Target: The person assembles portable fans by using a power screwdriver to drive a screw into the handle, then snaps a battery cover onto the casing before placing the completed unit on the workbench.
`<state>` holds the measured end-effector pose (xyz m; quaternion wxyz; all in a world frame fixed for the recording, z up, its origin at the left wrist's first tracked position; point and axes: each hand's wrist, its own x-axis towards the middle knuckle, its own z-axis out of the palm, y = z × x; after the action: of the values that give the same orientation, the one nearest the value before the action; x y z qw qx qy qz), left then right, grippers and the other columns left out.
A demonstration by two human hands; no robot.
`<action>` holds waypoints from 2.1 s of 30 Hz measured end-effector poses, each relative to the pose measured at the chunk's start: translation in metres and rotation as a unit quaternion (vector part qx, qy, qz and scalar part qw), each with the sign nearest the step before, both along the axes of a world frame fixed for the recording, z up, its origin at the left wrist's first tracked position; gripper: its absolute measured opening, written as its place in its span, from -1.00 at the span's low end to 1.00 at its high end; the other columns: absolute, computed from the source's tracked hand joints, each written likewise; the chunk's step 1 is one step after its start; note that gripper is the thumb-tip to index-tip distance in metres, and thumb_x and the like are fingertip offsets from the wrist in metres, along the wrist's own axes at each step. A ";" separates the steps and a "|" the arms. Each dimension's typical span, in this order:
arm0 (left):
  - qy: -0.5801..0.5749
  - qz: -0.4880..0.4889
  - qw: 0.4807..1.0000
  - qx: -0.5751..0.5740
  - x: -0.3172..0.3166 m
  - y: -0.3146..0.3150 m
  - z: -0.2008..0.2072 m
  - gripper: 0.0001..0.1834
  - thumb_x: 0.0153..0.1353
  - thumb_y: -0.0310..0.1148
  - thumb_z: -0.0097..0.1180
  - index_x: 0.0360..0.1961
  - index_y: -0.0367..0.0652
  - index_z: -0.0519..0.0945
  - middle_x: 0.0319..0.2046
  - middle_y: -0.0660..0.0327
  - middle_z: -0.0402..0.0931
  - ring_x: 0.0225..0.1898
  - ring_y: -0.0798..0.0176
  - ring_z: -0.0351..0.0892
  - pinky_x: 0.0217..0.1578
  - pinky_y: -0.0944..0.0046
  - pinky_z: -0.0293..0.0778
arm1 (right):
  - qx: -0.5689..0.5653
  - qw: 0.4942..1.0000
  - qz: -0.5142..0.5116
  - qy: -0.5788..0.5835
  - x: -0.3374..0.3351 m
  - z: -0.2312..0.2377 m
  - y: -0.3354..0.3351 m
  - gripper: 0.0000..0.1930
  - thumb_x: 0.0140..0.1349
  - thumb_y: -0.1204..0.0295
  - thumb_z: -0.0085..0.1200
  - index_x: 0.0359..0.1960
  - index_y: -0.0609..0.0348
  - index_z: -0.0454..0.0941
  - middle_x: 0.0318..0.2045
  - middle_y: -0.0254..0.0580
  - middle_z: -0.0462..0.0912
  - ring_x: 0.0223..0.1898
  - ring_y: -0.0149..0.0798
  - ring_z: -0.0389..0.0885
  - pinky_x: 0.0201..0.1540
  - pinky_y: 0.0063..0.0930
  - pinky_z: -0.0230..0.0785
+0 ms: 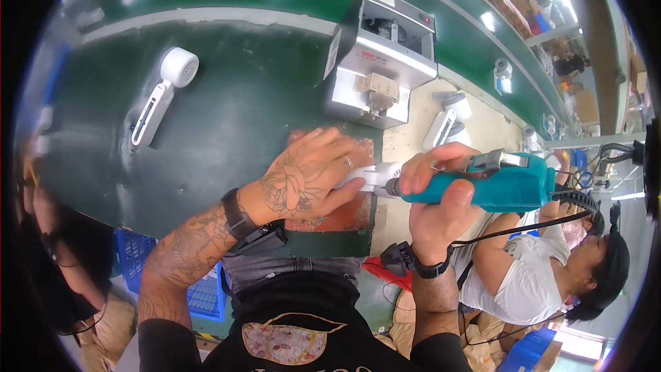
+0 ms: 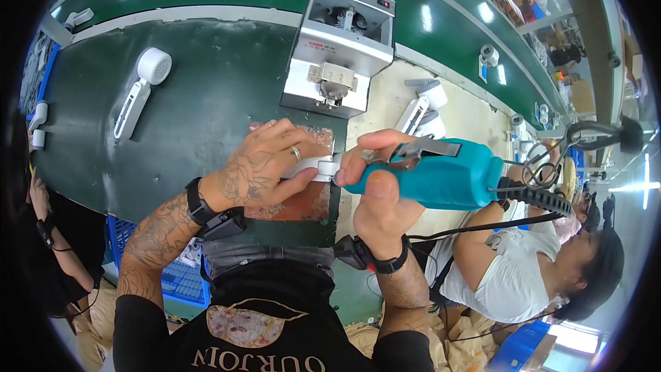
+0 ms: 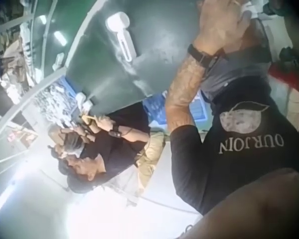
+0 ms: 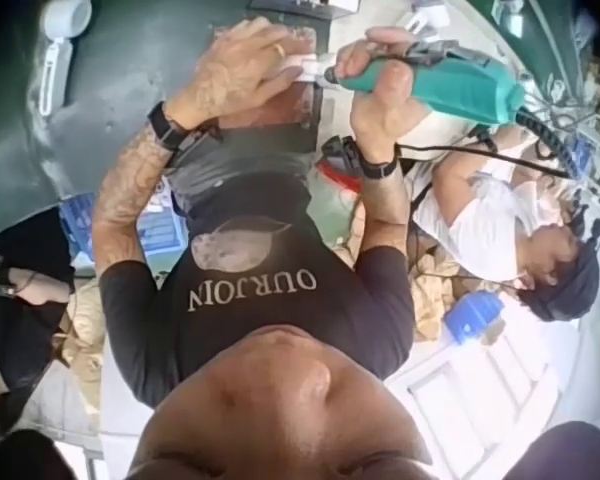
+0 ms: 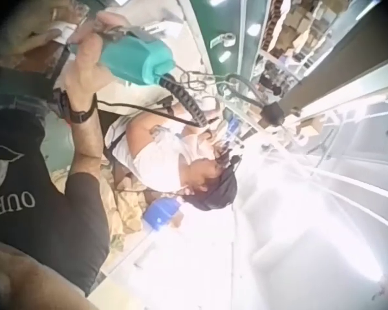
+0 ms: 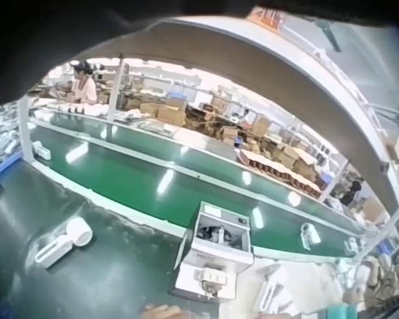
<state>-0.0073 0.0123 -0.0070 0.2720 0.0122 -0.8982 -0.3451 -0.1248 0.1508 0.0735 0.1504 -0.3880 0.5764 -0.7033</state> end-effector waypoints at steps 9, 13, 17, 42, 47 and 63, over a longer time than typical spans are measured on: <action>-0.018 -0.010 1.000 0.008 -0.002 0.000 0.003 -0.65 0.18 -0.31 0.25 0.01 -0.11 0.65 -0.05 0.18 0.60 -0.09 0.05 0.52 -0.04 0.08 0.47 | 0.001 1.000 0.015 -0.018 -0.004 -0.014 0.005 -0.34 0.35 -0.19 0.10 -0.08 0.30 0.36 -0.58 -0.20 0.43 -0.58 -0.26 0.45 -0.48 -0.37 0.33; -0.013 -0.005 1.000 0.008 -0.001 0.002 0.001 -0.63 0.16 -0.32 0.28 0.02 -0.07 0.68 -0.08 0.22 0.62 -0.11 0.06 0.52 -0.06 0.08 0.47 | 0.000 1.000 0.020 -0.022 -0.001 -0.022 0.004 -0.40 0.35 -0.15 0.13 -0.15 0.25 0.34 -0.58 -0.20 0.43 -0.59 -0.27 0.43 -0.48 -0.36 0.34; -0.017 -0.013 1.000 -0.002 -0.002 0.001 0.000 -0.62 0.16 -0.31 0.29 0.03 -0.10 0.68 -0.05 0.21 0.62 -0.09 0.05 0.52 -0.06 0.07 0.46 | -0.026 0.999 0.035 -0.025 0.000 -0.027 0.004 -0.46 0.35 -0.09 0.16 -0.23 0.19 0.30 -0.58 -0.21 0.41 -0.59 -0.28 0.41 -0.48 -0.34 0.35; -0.028 0.276 0.960 -0.036 0.116 -0.023 0.015 -0.65 0.25 -0.54 0.22 0.08 -0.24 0.56 0.01 -0.04 0.60 -0.02 -0.10 0.62 0.01 0.06 0.51 | -0.130 0.985 -0.083 -0.082 0.027 -0.011 0.107 -0.35 0.28 -0.31 0.03 -0.18 0.11 0.30 -0.62 -0.34 0.40 -0.67 -0.38 0.36 -0.59 -0.48 0.27; -0.099 0.422 0.877 -0.207 0.159 -0.097 -0.005 -0.58 0.30 -0.55 0.12 0.19 -0.22 0.51 0.04 -0.08 0.56 0.06 -0.20 0.53 0.12 0.00 0.43 | -0.090 0.993 -0.052 -0.050 0.017 -0.022 0.111 -0.33 0.29 -0.29 0.05 -0.16 0.17 0.31 -0.61 -0.33 0.38 -0.64 -0.37 0.36 -0.57 -0.51 0.24; 0.006 0.040 0.998 0.046 -0.196 0.070 -0.015 -0.51 0.30 -0.29 0.13 0.16 -0.38 0.42 0.01 -0.15 0.49 0.03 -0.18 0.52 0.11 -0.03 0.43 | -0.102 0.981 -0.001 -0.165 0.025 -0.024 0.135 -0.37 0.12 0.08 0.45 -0.02 0.30 0.41 -0.45 -0.05 0.55 -0.42 -0.15 0.55 -0.34 -0.31 0.45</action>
<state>-0.2031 0.0823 -0.0223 0.2902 0.0584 -0.8787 -0.3746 -0.1002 0.2854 0.0499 0.2025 -0.2794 0.4693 -0.8128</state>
